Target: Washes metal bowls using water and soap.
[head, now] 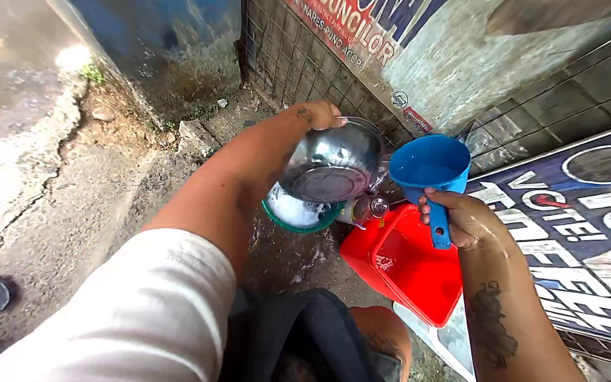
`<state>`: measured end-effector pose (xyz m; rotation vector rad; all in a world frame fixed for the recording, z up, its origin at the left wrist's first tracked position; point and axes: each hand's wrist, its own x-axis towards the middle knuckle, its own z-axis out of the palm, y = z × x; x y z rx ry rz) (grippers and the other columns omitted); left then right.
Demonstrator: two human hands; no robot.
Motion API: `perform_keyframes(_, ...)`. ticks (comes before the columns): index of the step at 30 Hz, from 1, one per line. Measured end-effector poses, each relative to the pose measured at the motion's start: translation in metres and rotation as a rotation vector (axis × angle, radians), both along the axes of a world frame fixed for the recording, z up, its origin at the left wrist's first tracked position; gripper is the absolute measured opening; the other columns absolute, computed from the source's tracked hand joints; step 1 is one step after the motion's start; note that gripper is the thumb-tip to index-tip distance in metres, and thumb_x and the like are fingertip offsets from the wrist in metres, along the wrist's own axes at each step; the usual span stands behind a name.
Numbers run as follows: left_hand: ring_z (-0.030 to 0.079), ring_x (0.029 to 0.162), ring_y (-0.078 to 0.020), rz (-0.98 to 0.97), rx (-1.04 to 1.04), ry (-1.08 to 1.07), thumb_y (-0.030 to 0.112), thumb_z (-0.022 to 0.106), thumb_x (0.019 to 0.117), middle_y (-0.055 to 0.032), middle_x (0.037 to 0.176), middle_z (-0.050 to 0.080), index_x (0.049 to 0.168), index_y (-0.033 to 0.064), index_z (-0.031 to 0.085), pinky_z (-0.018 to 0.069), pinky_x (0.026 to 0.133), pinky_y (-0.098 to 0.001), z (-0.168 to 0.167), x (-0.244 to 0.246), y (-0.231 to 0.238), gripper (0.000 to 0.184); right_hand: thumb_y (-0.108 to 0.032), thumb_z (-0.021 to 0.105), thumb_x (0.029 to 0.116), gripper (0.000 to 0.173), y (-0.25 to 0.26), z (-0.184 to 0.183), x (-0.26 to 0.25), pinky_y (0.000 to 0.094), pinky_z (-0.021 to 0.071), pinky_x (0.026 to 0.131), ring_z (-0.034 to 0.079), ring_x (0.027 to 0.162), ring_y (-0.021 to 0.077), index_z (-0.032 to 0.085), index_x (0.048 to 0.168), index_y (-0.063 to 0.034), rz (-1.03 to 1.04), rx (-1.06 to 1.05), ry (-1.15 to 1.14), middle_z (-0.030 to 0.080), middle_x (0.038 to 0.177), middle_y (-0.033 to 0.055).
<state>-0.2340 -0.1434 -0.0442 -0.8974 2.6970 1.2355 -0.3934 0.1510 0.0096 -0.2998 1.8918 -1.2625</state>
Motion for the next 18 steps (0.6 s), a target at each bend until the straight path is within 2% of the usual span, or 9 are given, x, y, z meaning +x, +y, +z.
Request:
perform_keyframes(2, 0.060, 0.100, -0.0269, 0.093, 0.034, 0.003, 0.042, 0.047, 0.1089, -0.0166, 0.108, 0.065, 0.114, 0.0020, 0.067, 0.0459, 0.091, -0.0503, -0.003, 0.005, -0.009, 0.045, -0.010, 0.046, 0.1090, 0.013, 0.002, -0.001, 0.004, 0.0212, 0.0536, 0.048, 0.059, 0.053, 0.0091, 0.053, 0.100, -0.0047, 0.024, 0.040, 0.034, 0.060, 0.072, 0.0035)
perform_keyframes(4, 0.061, 0.113, -0.0319, 0.147, 0.029, -0.039, 0.051, 0.050, 0.1056, -0.0206, 0.119, 0.065, 0.120, 0.0000, 0.066, 0.0449, 0.099, -0.0553, 0.004, 0.003, -0.005, 0.056, -0.010, 0.048, 0.1085, 0.011, 0.000, 0.001, 0.013, 0.0210, 0.0539, 0.048, 0.060, 0.053, 0.0088, 0.053, 0.101, -0.0045, 0.052, 0.054, 0.085, 0.062, 0.072, 0.0031)
perform_keyframes(6, 0.060, 0.124, -0.0349, 0.096, -0.023, -0.093, 0.058, 0.058, 0.0995, -0.0220, 0.129, 0.064, 0.127, 0.0000, 0.066, 0.0439, 0.105, -0.0585, 0.013, -0.006, 0.006, 0.065, -0.010, 0.049, 0.1078, 0.010, -0.005, 0.006, 0.024, 0.0204, 0.0540, 0.049, 0.060, 0.053, 0.0082, 0.054, 0.101, -0.0046, 0.103, 0.052, 0.150, 0.062, 0.073, 0.0025)
perform_keyframes(9, 0.064, 0.110, -0.0348, -0.097, -0.202, -0.126, 0.047, 0.066, 0.0977, -0.0212, 0.114, 0.067, 0.114, -0.0005, 0.070, 0.0492, 0.094, -0.0568, 0.016, -0.037, 0.020, 0.051, -0.011, 0.051, 0.1075, 0.007, -0.016, 0.015, 0.040, 0.0197, 0.0542, 0.050, 0.060, 0.054, 0.0069, 0.054, 0.104, -0.0055, 0.188, 0.018, 0.260, 0.063, 0.076, 0.0016)
perform_keyframes(11, 0.065, 0.102, -0.0338, -0.163, -0.282, -0.087, 0.027, 0.074, 0.0923, -0.0197, 0.106, 0.068, 0.105, -0.0017, 0.071, 0.0515, 0.088, -0.0547, 0.019, -0.050, 0.033, 0.031, -0.014, 0.053, 0.1069, 0.007, -0.024, 0.020, 0.046, 0.0202, 0.0551, 0.050, 0.061, 0.055, 0.0063, 0.055, 0.105, -0.0076, 0.213, -0.013, 0.329, 0.063, 0.077, 0.0004)
perform_keyframes(12, 0.065, 0.105, -0.0346, -0.204, -0.323, -0.075, 0.021, 0.076, 0.0903, -0.0205, 0.109, 0.068, 0.106, -0.0033, 0.070, 0.0512, 0.090, -0.0540, 0.023, -0.053, 0.042, 0.030, -0.015, 0.055, 0.1066, 0.006, -0.028, 0.023, 0.047, 0.0209, 0.0552, 0.051, 0.061, 0.055, 0.0062, 0.055, 0.106, -0.0088, 0.213, -0.026, 0.359, 0.063, 0.079, -0.0002)
perform_keyframes(15, 0.059, 0.122, -0.0392, -0.266, -0.389, -0.087, 0.012, 0.074, 0.0911, -0.0238, 0.127, 0.063, 0.118, -0.0052, 0.067, 0.0470, 0.103, -0.0544, 0.040, -0.047, 0.064, 0.033, -0.018, 0.057, 0.1058, 0.006, -0.032, 0.030, 0.046, 0.0221, 0.0569, 0.052, 0.063, 0.057, 0.0063, 0.055, 0.106, -0.0123, 0.186, -0.111, 0.397, 0.064, 0.081, -0.0022)
perform_keyframes(17, 0.060, 0.121, -0.0384, -0.233, -0.356, -0.060, 0.014, 0.068, 0.0966, -0.0230, 0.126, 0.064, 0.118, -0.0042, 0.067, 0.0479, 0.102, -0.0542, 0.048, -0.037, 0.070, 0.028, -0.019, 0.055, 0.1068, 0.007, -0.026, 0.031, 0.039, 0.0235, 0.0583, 0.054, 0.065, 0.060, 0.0082, 0.057, 0.107, -0.0126, 0.152, -0.217, 0.339, 0.066, 0.082, -0.0020)
perform_keyframes(18, 0.062, 0.116, -0.0370, -0.197, -0.334, -0.036, 0.018, 0.064, 0.0992, -0.0216, 0.120, 0.065, 0.115, -0.0025, 0.067, 0.0502, 0.096, -0.0546, 0.047, -0.034, 0.069, 0.026, -0.020, 0.050, 0.1085, 0.011, -0.018, 0.030, 0.033, 0.0235, 0.0581, 0.053, 0.065, 0.059, 0.0086, 0.058, 0.106, -0.0125, 0.127, -0.257, 0.289, 0.067, 0.080, -0.0019)
